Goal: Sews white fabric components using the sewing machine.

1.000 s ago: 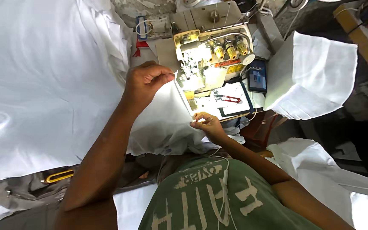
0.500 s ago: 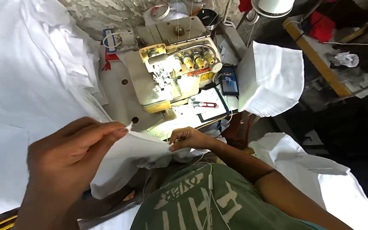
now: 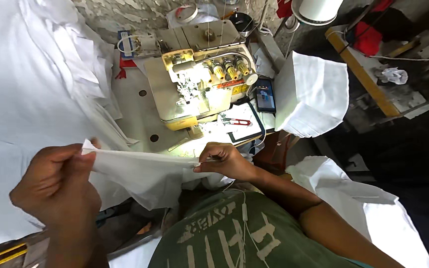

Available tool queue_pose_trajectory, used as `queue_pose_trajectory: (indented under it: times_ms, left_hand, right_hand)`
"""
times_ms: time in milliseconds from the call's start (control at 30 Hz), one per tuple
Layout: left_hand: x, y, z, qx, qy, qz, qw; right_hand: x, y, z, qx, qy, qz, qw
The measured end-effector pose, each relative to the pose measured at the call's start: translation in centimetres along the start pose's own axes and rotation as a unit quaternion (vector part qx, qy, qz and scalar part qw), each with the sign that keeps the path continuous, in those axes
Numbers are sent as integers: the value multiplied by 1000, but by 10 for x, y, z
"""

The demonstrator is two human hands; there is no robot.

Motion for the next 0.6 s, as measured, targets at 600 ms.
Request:
queue_pose_trajectory:
  times_ms: [600]
  left_hand:
    - [-7, -4, 12, -35, 56, 34, 997]
  right_hand:
    - [2, -2, -3, -40, -68, -56, 995]
Point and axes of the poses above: each hand's wrist, its own y-axis towards the middle knuckle, its own z-axis out of the palm, x = y × z, the point moved 9 cm from there along y, towards the middle knuckle, and after that the axes turned 9 degrees about -y, right-handed, at the moved point
